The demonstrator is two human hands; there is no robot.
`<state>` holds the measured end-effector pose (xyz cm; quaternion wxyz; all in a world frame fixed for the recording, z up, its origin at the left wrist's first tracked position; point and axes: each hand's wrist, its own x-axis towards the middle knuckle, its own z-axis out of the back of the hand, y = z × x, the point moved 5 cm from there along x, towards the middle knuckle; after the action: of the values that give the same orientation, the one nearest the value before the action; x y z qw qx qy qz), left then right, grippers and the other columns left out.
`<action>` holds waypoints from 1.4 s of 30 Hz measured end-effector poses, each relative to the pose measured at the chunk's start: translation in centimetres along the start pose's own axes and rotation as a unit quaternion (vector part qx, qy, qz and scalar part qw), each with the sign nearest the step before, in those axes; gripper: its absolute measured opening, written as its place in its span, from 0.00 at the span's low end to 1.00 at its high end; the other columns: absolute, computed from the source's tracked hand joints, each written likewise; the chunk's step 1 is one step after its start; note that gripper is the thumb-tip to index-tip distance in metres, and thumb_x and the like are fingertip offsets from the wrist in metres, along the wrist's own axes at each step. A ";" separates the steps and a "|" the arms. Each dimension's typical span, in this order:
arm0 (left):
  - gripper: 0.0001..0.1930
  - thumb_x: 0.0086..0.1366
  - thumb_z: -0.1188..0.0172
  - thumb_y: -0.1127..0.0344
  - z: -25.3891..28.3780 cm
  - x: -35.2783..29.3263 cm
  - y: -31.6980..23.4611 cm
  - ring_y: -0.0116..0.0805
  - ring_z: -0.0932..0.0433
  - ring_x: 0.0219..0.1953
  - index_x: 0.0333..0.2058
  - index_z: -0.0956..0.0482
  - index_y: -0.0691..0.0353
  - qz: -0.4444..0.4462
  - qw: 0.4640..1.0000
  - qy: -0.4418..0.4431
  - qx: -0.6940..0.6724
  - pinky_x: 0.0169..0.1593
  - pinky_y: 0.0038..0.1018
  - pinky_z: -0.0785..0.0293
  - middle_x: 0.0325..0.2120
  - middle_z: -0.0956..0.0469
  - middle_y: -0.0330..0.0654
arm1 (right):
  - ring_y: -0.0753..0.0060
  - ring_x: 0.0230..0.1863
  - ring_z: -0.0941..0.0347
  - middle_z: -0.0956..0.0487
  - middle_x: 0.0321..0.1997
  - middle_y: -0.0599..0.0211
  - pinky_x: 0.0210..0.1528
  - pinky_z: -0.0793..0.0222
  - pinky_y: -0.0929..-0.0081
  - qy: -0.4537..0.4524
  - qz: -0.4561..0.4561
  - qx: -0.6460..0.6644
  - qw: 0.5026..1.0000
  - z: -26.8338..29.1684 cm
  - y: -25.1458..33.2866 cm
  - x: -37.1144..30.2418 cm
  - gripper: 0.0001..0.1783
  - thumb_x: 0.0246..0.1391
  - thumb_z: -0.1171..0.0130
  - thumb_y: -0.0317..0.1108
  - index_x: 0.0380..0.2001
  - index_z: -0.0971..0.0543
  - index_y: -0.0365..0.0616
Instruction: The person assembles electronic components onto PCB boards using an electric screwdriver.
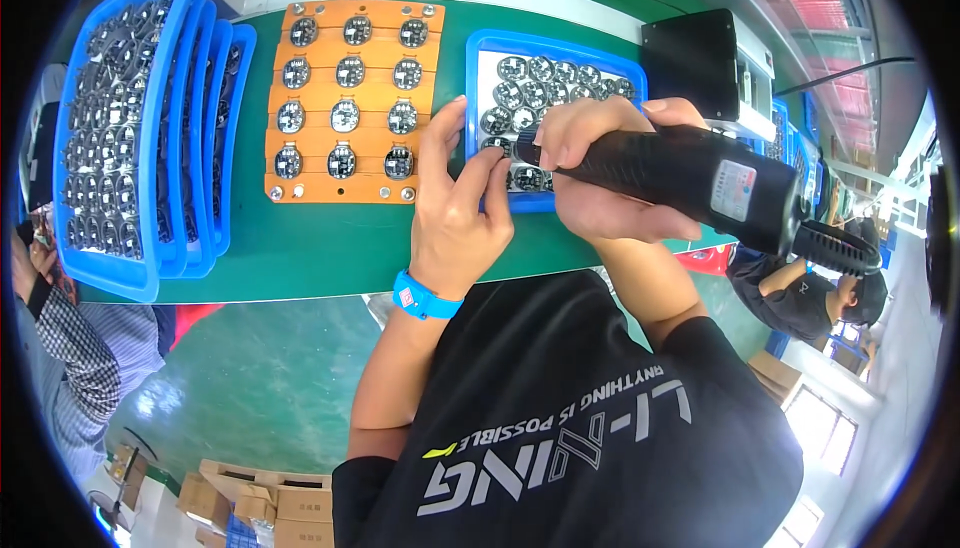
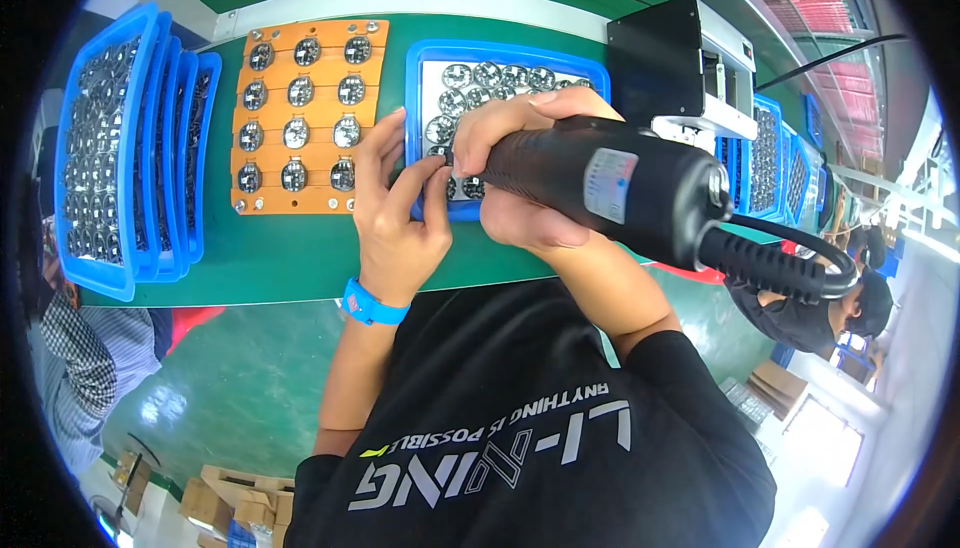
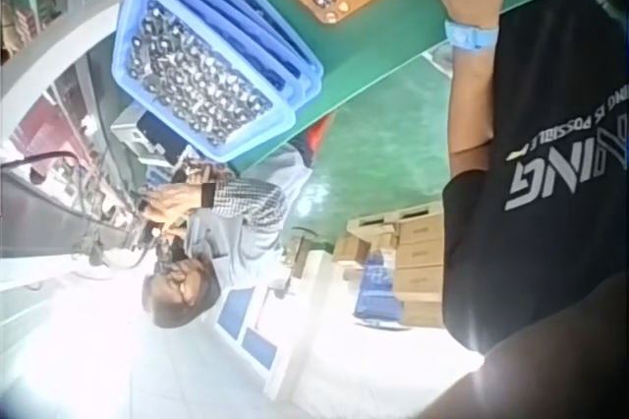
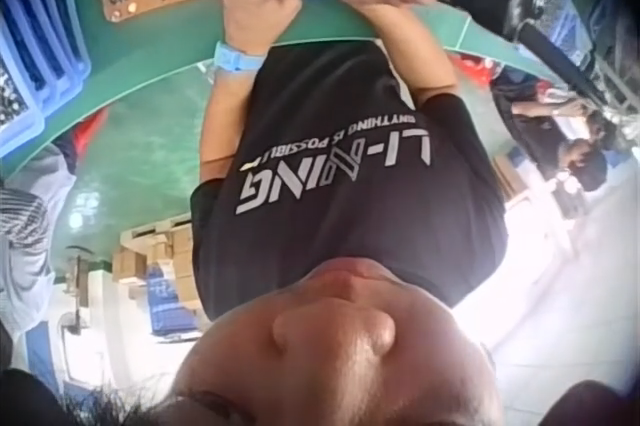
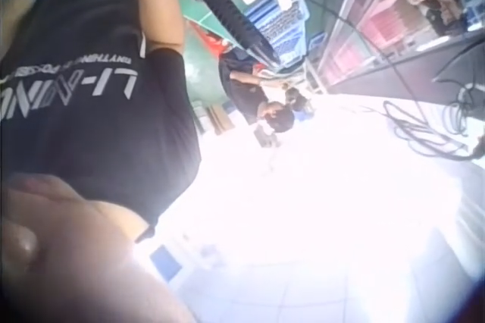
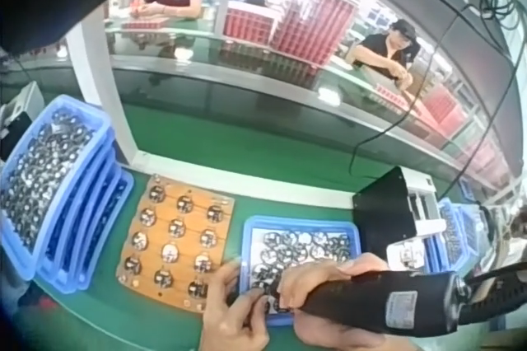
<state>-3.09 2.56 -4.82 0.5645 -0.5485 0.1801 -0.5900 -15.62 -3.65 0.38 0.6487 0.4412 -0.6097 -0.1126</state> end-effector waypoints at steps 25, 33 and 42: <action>0.06 0.58 0.36 0.80 -0.7 0.1 -1.5 0.53 0.21 0.52 0.35 0.18 0.73 0.000 0.997 0.040 0.063 0.54 0.39 0.24 0.56 0.30 0.60 | 0.68 0.13 0.34 0.30 0.16 0.64 0.19 0.33 0.69 -0.257 -0.052 -0.133 0.956 8.4 11.1 1.3 0.67 0.40 0.65 0.91 0.69 0.48 0.46; 0.05 0.62 0.39 0.77 -1.0 0.0 -1.4 0.53 0.23 0.54 0.36 0.18 0.72 -0.001 0.995 0.065 0.076 0.55 0.41 0.27 0.58 0.32 0.57 | 0.66 0.15 0.37 0.30 0.17 0.64 0.25 0.38 0.66 -0.382 -0.005 -0.244 0.891 19.3 14.0 -1.1 0.49 0.50 0.64 0.86 0.55 0.37 0.52; 0.11 0.66 0.49 0.74 -1.0 -0.1 -1.2 0.53 0.25 0.55 0.39 0.19 0.75 0.023 0.996 0.080 0.043 0.57 0.42 0.29 0.59 0.34 0.58 | 0.68 0.16 0.38 0.33 0.16 0.66 0.26 0.39 0.69 -0.362 -0.034 -0.237 0.901 19.9 12.7 -1.0 0.46 0.53 0.61 0.83 0.53 0.36 0.52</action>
<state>-4.50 2.64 -4.17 0.5846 -0.4705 0.2114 -0.6263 -38.56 -4.18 6.04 0.4646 0.2236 -0.7423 -0.4280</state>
